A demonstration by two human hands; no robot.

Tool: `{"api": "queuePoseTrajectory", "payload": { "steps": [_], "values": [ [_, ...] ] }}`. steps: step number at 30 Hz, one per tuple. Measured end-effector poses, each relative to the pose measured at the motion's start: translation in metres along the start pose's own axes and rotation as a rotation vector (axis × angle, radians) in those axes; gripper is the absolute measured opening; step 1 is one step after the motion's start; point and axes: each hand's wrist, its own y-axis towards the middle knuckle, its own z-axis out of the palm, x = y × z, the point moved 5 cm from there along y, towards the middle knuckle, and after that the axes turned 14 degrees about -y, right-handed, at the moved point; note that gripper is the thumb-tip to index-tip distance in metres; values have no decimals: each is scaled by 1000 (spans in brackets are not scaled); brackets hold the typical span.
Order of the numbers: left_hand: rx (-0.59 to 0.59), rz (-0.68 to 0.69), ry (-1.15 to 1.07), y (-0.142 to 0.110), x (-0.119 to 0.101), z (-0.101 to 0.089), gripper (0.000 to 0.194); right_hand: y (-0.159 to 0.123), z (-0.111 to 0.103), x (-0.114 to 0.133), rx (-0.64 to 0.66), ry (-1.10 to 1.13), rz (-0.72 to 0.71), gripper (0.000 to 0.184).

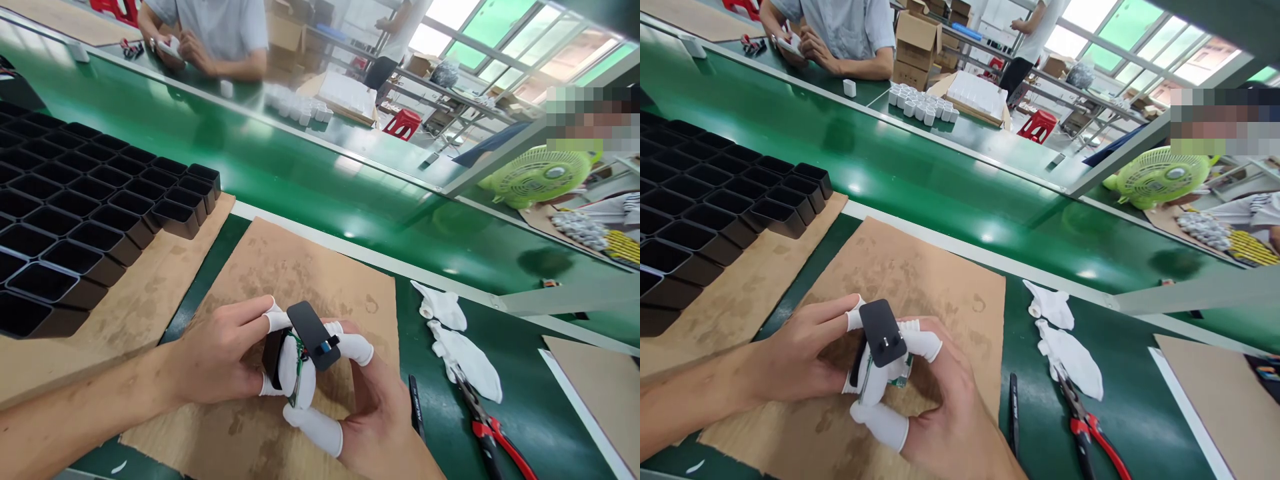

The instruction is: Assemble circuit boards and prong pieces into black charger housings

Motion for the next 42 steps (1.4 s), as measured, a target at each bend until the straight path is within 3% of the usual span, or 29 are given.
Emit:
{"api": "queuePoseTrajectory", "payload": {
  "steps": [5,9,13,20,27,42],
  "values": [
    [-8,19,-14,-2,-1,-1,25,0,0,2,-31,-23,-26,62],
    [18,15,-12,-4,1,-1,42,-6,-2,1,-108,87,-92,72],
    [25,20,14,-5,3,-2,43,-11,-5,-4,-148,130,-89,71],
    [18,52,30,-2,-2,-2,35,-6,0,-5,-45,164,-40,72],
    [5,61,-2,-1,-3,-1,40,-3,0,1,-65,98,-49,66],
    [5,48,10,-3,1,1,27,-5,1,-3,-3,48,-57,79]
  ]
}}
